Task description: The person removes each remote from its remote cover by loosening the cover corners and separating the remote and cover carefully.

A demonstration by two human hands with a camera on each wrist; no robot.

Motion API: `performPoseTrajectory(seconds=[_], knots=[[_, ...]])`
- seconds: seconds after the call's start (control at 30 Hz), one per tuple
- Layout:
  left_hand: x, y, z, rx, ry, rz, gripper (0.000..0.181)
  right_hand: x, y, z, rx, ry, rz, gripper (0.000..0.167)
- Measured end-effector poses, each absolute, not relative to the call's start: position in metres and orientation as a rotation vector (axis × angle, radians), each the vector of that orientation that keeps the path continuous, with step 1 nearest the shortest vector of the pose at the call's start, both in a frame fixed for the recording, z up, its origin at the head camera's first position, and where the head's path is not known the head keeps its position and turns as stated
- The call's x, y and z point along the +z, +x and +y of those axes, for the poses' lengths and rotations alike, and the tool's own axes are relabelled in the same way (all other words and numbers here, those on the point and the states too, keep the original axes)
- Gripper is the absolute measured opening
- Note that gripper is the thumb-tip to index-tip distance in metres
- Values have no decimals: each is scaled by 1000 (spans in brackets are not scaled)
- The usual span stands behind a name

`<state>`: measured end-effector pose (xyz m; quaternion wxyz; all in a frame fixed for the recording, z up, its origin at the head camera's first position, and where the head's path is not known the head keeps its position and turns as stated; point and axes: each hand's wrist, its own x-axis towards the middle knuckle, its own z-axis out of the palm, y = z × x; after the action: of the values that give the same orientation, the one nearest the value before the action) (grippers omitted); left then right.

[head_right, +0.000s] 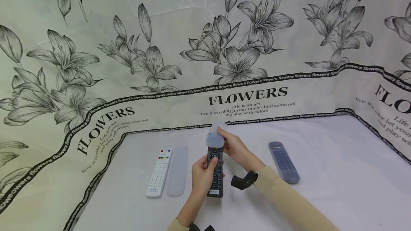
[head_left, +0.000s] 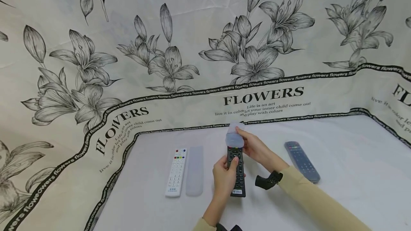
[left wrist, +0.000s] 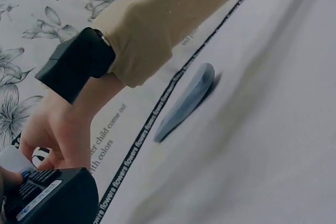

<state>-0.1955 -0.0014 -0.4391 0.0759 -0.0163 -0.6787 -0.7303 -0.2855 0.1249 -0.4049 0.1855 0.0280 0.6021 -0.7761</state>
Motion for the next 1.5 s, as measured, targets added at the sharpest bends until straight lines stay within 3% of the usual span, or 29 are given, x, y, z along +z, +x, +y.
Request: performPoseTrajectory(seconds=[0.2, 0.57, 1.3, 1.5], knots=[[-441, -200, 0, -2166, 53, -2046, 26, -405, -285, 125, -2268, 106, 1649, 46], [-433, -194, 1, -2225, 28, -2134, 24, -403, -294, 136, -2034, 136, 2185, 48], [-438, -176, 9, -2319, 140, -2151, 23, -412, -299, 133, -2000, 300, 2193, 38], [-438, -176, -1, -2340, 111, -2172, 26, -413, -294, 135, -2008, 116, 2010, 45]])
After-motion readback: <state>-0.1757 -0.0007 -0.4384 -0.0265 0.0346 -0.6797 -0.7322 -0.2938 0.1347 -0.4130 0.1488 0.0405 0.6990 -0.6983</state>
